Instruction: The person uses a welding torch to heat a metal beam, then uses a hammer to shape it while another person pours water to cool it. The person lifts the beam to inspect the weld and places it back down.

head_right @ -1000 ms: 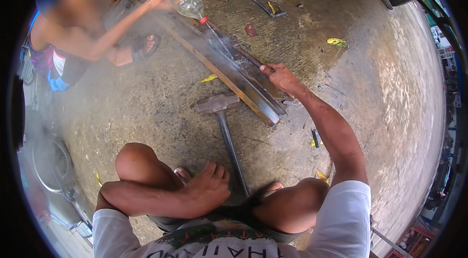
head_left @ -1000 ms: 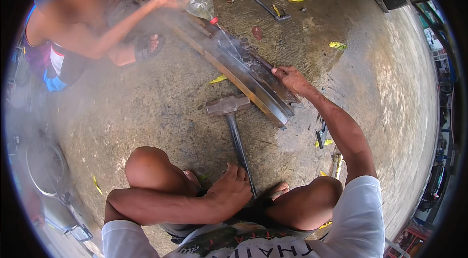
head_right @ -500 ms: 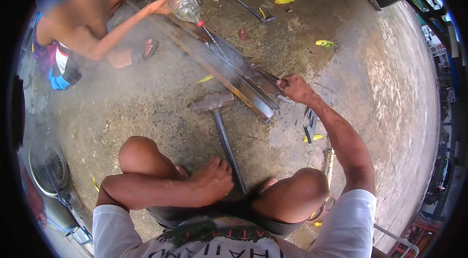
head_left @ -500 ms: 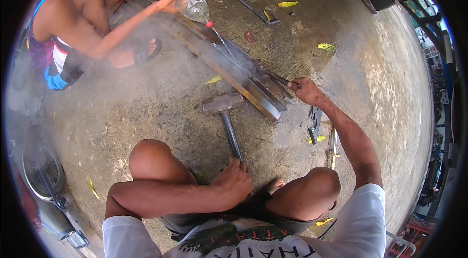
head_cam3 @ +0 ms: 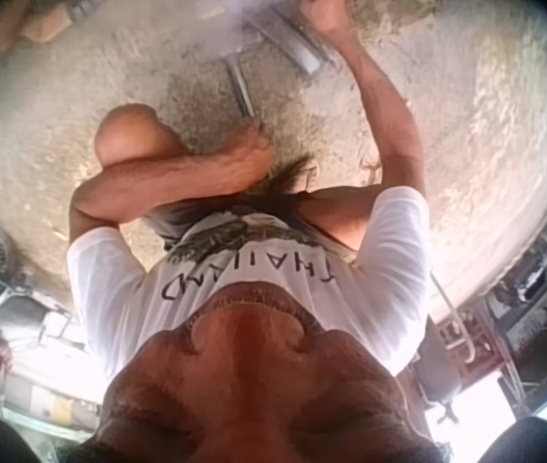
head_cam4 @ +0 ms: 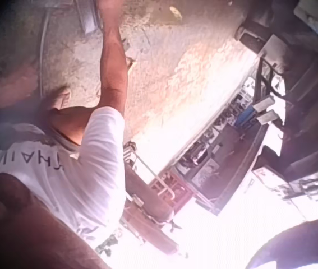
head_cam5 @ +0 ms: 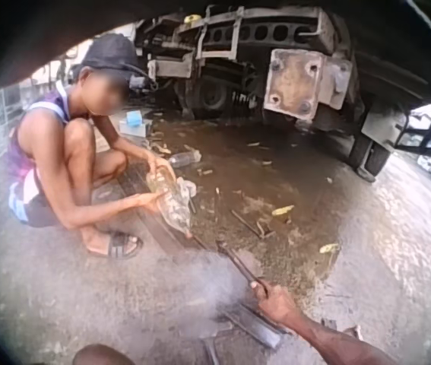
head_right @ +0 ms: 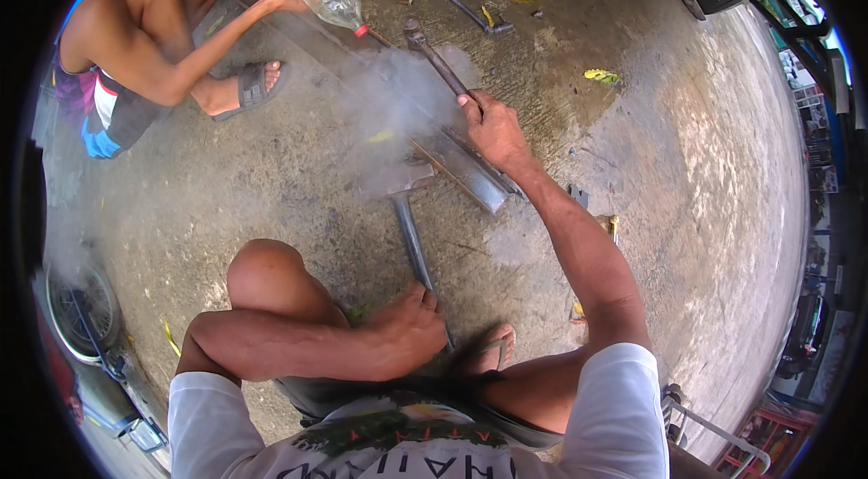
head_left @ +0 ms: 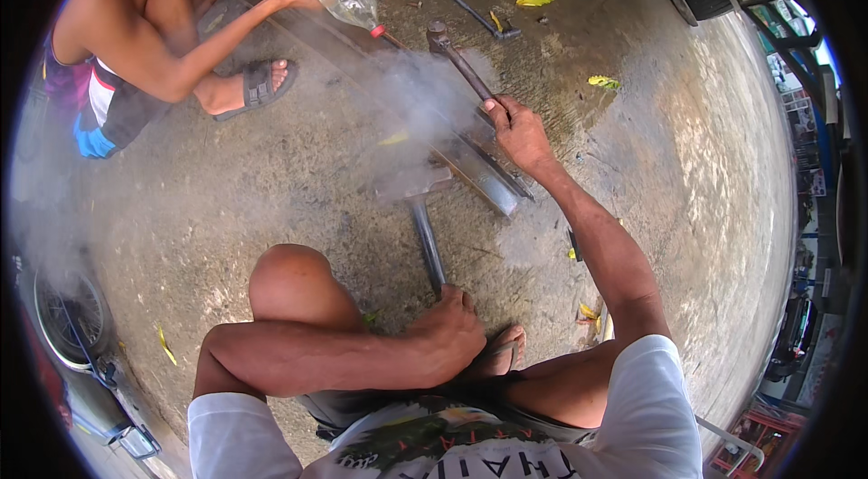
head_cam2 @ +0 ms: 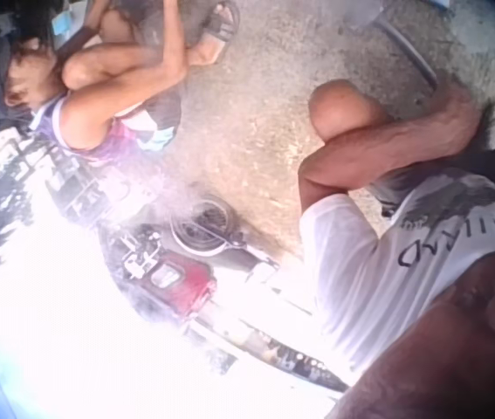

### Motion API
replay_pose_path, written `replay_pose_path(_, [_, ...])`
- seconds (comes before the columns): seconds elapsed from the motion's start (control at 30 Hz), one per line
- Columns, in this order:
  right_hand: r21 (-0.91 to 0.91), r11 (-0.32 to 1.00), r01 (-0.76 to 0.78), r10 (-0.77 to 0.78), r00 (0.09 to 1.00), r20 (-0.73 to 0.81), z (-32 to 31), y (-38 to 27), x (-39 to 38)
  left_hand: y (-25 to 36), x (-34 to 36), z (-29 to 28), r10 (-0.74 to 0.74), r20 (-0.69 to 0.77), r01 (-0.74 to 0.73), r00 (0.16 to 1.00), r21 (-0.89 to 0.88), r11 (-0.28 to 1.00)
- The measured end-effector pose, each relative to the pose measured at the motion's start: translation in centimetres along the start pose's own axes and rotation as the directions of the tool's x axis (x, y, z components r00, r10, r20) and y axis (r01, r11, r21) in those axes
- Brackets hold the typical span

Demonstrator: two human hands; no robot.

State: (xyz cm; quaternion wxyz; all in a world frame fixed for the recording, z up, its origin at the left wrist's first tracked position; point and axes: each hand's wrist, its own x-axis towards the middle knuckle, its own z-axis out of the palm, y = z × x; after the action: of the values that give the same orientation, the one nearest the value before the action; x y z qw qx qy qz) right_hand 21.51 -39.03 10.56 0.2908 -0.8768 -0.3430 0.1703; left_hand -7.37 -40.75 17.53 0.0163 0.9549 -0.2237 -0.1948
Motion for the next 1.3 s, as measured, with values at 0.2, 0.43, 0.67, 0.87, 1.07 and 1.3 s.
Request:
replay_pose_path(0.2, [-0.341,0.94,0.004,0.07,0.977,0.203,1.4,5.2,-0.1,0.6,-0.4,-0.2,-0.018,-0.059,0.019,0.998,0.01,1.0])
replay_pose_path(0.43, [-0.055,0.995,-0.078,0.082,0.995,0.063,1.2,1.7,-0.3,1.0,-1.4,-0.3,0.01,-0.037,-0.01,0.999,0.015,1.0])
replay_pose_path(0.67, [-0.178,0.973,-0.147,0.17,0.978,0.123,1.7,3.6,0.4,1.0,-1.9,-0.2,0.0,-0.043,0.001,0.999,0.011,1.0])
replay_pose_path(0.87, [-0.015,1.0,-0.007,0.004,0.989,-0.145,2.5,2.3,-1.4,1.1,-2.1,-1.4,0.037,0.024,-0.037,0.999,-0.007,0.999])
replay_pose_path(1.07, [-0.197,0.969,-0.148,0.164,0.984,0.072,2.8,7.1,-1.1,1.1,-1.6,-0.7,0.038,-0.034,-0.038,0.999,0.008,0.999])
replay_pose_path(1.3, [0.012,0.999,0.052,-0.048,0.978,-0.204,3.4,4.6,-1.5,1.4,-1.1,-0.8,0.046,-0.022,-0.046,0.999,-0.002,0.999])
